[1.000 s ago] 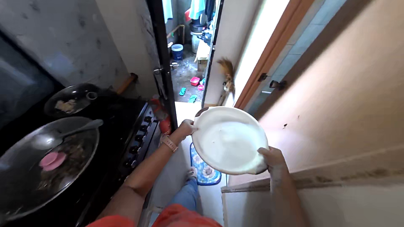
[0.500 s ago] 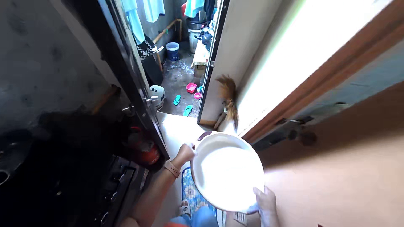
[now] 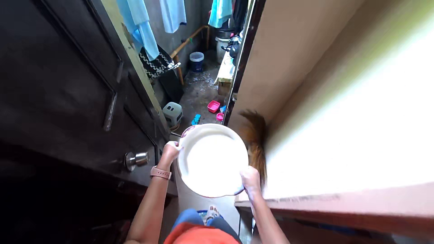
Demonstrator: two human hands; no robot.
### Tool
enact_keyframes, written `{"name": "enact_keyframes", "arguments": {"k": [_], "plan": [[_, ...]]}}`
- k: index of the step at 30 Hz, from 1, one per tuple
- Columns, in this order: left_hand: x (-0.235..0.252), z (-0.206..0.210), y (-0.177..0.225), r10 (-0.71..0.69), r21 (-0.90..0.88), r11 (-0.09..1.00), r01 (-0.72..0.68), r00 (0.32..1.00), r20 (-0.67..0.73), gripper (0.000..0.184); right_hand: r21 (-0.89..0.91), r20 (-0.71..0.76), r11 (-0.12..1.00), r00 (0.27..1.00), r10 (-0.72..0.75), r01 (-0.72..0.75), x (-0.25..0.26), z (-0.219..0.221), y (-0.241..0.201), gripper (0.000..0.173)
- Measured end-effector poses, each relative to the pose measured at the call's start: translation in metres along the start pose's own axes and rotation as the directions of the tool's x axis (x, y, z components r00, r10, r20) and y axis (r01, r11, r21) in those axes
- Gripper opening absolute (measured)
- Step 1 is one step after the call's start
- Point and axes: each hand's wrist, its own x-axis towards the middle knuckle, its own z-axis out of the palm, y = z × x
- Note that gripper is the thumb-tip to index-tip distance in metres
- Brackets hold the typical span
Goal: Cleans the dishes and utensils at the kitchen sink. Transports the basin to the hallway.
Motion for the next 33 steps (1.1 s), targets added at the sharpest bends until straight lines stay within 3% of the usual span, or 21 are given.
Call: {"name": "enact_keyframes", "arguments": {"k": [6, 14, 26, 33], "plan": [[0.089, -0.034, 0.02, -0.199, -0.076, 0.979, 0.19, 0.971, -0.135, 0.035, -0.015, 0.127, 0.996, 0.988, -0.086, 0.088, 0.103, 0.04, -0.082, 0.02], [0.226, -0.076, 0.012, -0.339, 0.003, 0.938, 0.347, 0.919, -0.202, 0.036, -0.114, 0.237, 0.993, 0.971, 0.011, 0.017, 0.21, 0.149, -0.145, 0.028], [0.373, -0.077, -0.043, -0.575, 0.092, 0.807, 0.584, 0.811, -0.104, 0.038, -0.271, 0.327, 0.961, 0.935, 0.139, -0.048, 0.345, 0.269, -0.175, 0.031], [0.452, -0.056, -0.075, -0.679, 0.19, 0.717, 0.671, 0.734, -0.032, 0.038, -0.405, 0.479, 0.912, 0.833, 0.275, -0.068, 0.436, 0.335, -0.167, 0.036]]}}
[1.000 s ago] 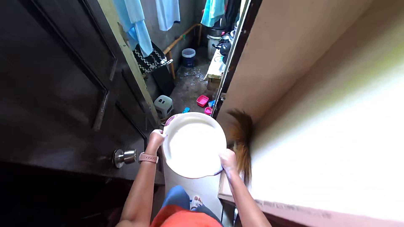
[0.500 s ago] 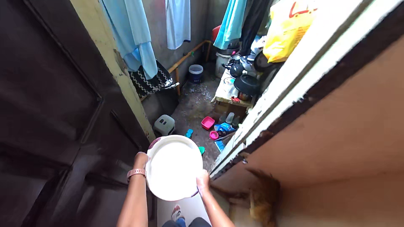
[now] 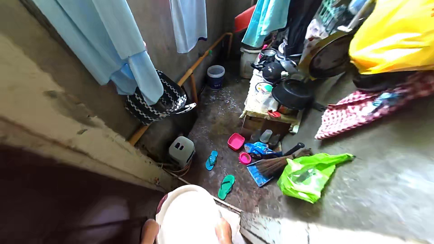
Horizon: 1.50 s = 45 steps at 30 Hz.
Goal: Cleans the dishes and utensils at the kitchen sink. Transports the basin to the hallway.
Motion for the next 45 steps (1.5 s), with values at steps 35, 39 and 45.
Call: {"name": "enact_keyframes", "arguments": {"k": [35, 39, 45], "plan": [[0.096, -0.121, 0.46, 0.561, -0.448, 0.699, -0.558, 0.816, -0.14, 0.043, 0.074, -0.467, 0.954, 0.855, -0.225, 0.291, 0.21, -0.396, -0.266, 0.031], [0.108, -0.075, 0.389, 0.489, -0.326, 0.814, -0.48, 0.87, -0.06, 0.033, 0.033, -0.334, 0.987, 0.932, -0.14, 0.16, 0.206, -0.331, -0.213, 0.034], [0.133, -0.015, 0.268, 0.329, -0.282, 0.91, -0.302, 0.943, 0.053, 0.037, 0.163, -0.184, 0.984, 0.982, -0.033, 0.064, 0.196, -0.202, -0.129, 0.033]]}}
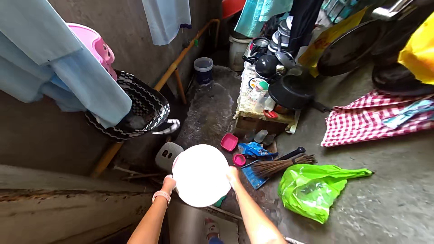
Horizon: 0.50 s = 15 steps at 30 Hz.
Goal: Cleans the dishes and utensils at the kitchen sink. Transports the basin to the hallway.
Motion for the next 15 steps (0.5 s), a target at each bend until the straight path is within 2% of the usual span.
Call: {"name": "enact_keyframes", "arguments": {"k": [4, 8, 11, 15], "plan": [[-0.013, 0.004, -0.081, -0.128, 0.01, 0.992, 0.128, 0.992, 0.003, 0.038, 0.072, 0.046, 0.994, 0.996, 0.083, -0.086, -0.025, 0.077, 0.066, 0.03], [-0.032, 0.0, -0.142, -0.245, 0.126, 0.961, 0.245, 0.969, -0.016, 0.036, 0.064, 0.127, 0.985, 0.98, 0.152, -0.161, -0.062, 0.133, 0.106, 0.033], [-0.045, -0.007, -0.164, -0.328, 0.22, 0.919, 0.327, 0.944, -0.031, 0.038, 0.045, 0.173, 0.972, 0.96, 0.219, -0.23, -0.084, 0.168, 0.127, 0.033], [-0.038, -0.016, -0.173, -0.404, 0.333, 0.855, 0.398, 0.913, -0.054, 0.04, 0.008, 0.269, 0.941, 0.907, 0.324, -0.338, -0.082, 0.195, 0.134, 0.036]]}}
